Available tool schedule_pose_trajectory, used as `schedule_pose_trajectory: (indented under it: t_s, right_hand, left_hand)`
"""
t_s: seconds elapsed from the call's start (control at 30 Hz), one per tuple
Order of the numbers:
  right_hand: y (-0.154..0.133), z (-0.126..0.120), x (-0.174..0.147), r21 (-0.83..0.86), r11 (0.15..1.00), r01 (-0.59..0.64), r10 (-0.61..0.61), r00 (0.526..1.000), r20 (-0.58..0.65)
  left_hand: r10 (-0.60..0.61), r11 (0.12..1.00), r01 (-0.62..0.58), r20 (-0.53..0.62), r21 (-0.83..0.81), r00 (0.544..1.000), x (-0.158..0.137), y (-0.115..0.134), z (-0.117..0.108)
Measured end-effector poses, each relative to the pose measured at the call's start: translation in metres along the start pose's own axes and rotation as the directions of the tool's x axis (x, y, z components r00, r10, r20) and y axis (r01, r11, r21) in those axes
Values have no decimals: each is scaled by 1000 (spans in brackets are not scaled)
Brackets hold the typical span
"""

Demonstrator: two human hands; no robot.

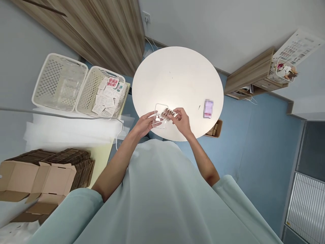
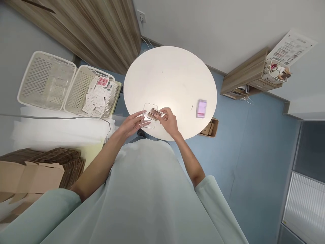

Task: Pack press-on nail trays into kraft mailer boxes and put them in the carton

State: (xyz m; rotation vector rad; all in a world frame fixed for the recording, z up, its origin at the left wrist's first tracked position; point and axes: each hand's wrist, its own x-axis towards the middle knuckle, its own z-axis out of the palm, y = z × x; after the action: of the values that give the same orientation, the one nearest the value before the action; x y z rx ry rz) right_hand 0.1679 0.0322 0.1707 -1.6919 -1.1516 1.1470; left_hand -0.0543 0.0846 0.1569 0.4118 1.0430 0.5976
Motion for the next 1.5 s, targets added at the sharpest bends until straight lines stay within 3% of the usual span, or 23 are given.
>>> schedule_pose_trajectory:
  t_s: [0.37, 0.67, 0.77, 0.83, 0.93, 1.03, 1.1, 1.33, 1.5]
  right_hand:
    - [1, -22, -16, -344, 932, 114, -56, 983, 174]
    - [4, -31, -29, -531, 830, 172, -99, 981, 164]
    - [5, -34, -29, -478, 863, 163, -133, 986, 96]
    - [7, -39, -23, -401, 910, 105, -124, 992, -23]
    - [16, -45, -4, -220, 975, -21, -19, 983, -180]
    - [26, -43, 17, -29, 992, -123, 118, 986, -121]
    - [31, -39, 26, 32, 990, -138, 140, 987, -83]
    - [3, -37, 13, -13, 999, 32, -34, 987, -159]
    - [-19, -52, -22, -55, 991, 118, -119, 993, -20]
  left_hand:
    - [34, 999, -37, 88, 33, 996, 5, -16, 36]
    - [49, 998, -51, 94, 24, 994, -3, -21, 54]
    - [47, 999, -49, 97, 9, 994, -5, -22, 56]
    - [46, 999, -46, 104, -5, 994, -6, -22, 57]
    - [32, 999, -31, 119, -10, 992, -7, -24, 58]
    - [12, 1000, -12, 135, 0, 991, -7, -28, 58]
    - [1, 1000, -2, 141, 2, 990, -5, -32, 56]
    - [-7, 999, 11, 119, -35, 993, 0, -35, 50]
    - [-8, 998, 17, 146, -62, 989, -3, -28, 50]
